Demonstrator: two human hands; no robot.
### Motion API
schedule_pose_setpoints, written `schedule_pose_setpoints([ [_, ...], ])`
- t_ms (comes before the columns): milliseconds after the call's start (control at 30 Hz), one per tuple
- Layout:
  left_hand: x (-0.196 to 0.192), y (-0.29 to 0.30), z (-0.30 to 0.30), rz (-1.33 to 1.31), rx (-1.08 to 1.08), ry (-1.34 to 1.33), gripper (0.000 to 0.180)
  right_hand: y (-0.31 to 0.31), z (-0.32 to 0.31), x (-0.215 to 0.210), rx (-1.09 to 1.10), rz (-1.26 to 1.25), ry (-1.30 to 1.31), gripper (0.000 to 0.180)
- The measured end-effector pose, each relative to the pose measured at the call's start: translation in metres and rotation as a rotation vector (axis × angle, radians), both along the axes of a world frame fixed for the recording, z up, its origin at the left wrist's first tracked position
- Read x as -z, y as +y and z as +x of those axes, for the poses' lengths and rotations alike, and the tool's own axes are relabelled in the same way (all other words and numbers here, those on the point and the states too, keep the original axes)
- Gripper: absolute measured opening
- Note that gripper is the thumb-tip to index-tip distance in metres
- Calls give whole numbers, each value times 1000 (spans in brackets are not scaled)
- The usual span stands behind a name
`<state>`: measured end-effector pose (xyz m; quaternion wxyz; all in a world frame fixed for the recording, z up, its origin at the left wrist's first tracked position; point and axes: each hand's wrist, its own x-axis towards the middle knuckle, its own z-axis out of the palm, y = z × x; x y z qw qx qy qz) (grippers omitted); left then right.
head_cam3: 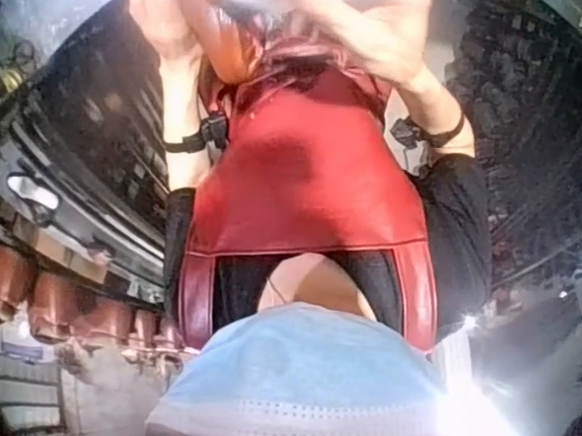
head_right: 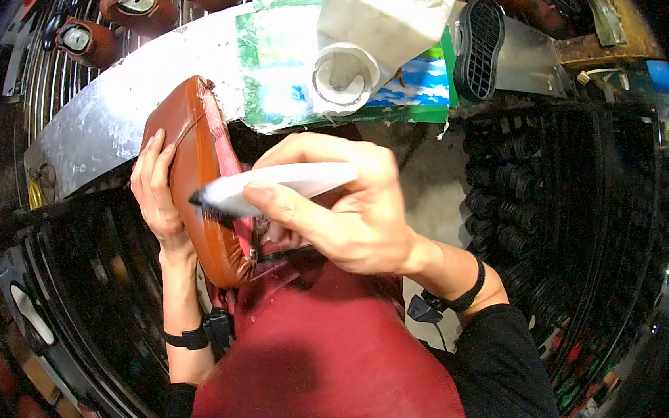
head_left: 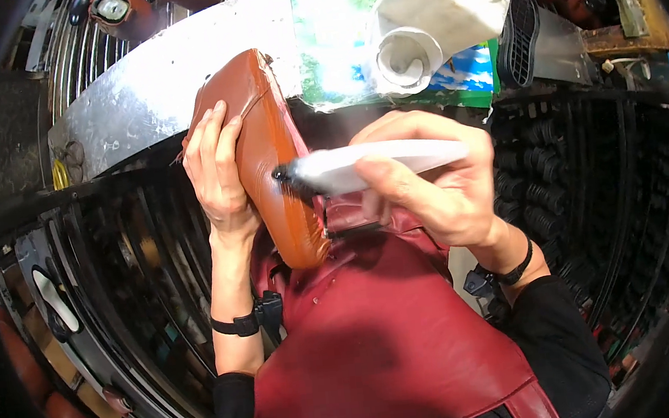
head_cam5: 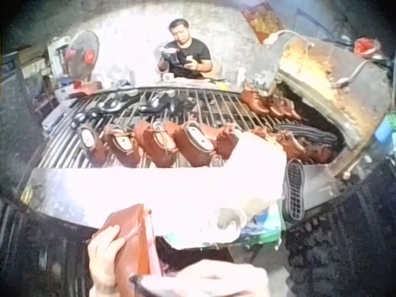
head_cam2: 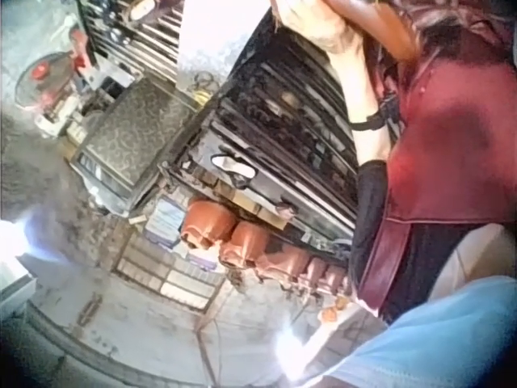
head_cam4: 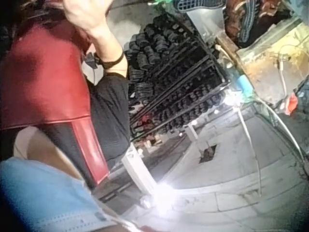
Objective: The recorder is applying a liquid adhesive or finish to the edges and soles of leather shoes using a small brush before placing them on a drying rack/conveyor.
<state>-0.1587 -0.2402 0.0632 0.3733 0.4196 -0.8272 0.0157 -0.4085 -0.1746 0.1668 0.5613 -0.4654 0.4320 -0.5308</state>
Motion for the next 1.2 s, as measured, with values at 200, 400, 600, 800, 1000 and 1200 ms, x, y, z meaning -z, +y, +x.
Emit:
schedule_pose_setpoints([
  [200,-5,-2,-8,5,-38,11,58,-22,-15,10,48,66,-149,15],
  [400,-1,-2,-8,10,-61,9,59,-56,3,31,170,152,-259,15],
  [600,-6,-6,-7,53,-69,-13,61,-32,2,6,131,116,-36,15],
  [800,-29,-12,-14,125,-76,-17,64,-26,-19,-28,-199,-317,173,8],
  [1000,-55,-41,-21,166,-80,-16,57,-49,-27,-59,-220,-545,302,22],
  [1200,-95,-82,-17,428,-11,29,61,-96,-32,-84,-191,-704,366,29],
])
